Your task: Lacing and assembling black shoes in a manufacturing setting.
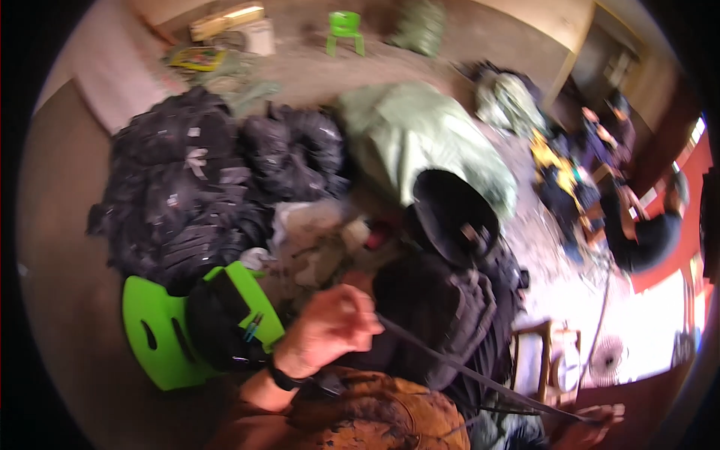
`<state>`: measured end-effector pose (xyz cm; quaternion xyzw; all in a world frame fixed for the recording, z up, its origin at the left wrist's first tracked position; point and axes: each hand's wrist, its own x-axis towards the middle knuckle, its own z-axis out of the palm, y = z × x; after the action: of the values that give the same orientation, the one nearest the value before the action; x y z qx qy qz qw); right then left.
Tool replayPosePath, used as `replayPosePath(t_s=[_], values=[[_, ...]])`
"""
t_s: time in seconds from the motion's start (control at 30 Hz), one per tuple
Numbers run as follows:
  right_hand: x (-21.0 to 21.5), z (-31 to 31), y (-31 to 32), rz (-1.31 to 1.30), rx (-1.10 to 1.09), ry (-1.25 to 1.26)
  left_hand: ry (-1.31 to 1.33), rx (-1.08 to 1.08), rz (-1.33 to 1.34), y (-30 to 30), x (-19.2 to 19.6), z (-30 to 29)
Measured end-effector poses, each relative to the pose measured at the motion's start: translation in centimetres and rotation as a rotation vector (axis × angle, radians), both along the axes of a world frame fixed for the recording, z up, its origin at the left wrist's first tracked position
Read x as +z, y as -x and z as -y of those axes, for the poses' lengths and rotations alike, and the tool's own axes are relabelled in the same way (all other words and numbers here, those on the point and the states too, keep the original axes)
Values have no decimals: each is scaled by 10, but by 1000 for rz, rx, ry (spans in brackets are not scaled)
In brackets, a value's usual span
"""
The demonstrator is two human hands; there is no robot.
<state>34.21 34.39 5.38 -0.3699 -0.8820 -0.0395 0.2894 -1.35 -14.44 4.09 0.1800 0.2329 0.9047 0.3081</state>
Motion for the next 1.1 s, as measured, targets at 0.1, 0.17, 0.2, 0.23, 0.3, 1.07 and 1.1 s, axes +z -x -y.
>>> replayPosePath(t_s=[0.1,0.17,0.2,0.23,0.3,1.07,1.1], values=[[82,-26,-39,-981,1221,1148,26,80,-57,1,10,23],[103,58,28,-662,327,587,304,135,-239,11,9,0],[88,65,54,-573,222,506,415,260,-317,6,6,-10],[65,70,71,-489,104,410,401,231,-313,10,0,-23],[29,87,93,-449,296,702,525,156,-274,11,-10,-39],[-47,224,210,-131,634,461,1023,414,-1136,-35,-43,-122],[-50,223,211,-139,653,391,1021,410,-1136,-34,-44,-122]])
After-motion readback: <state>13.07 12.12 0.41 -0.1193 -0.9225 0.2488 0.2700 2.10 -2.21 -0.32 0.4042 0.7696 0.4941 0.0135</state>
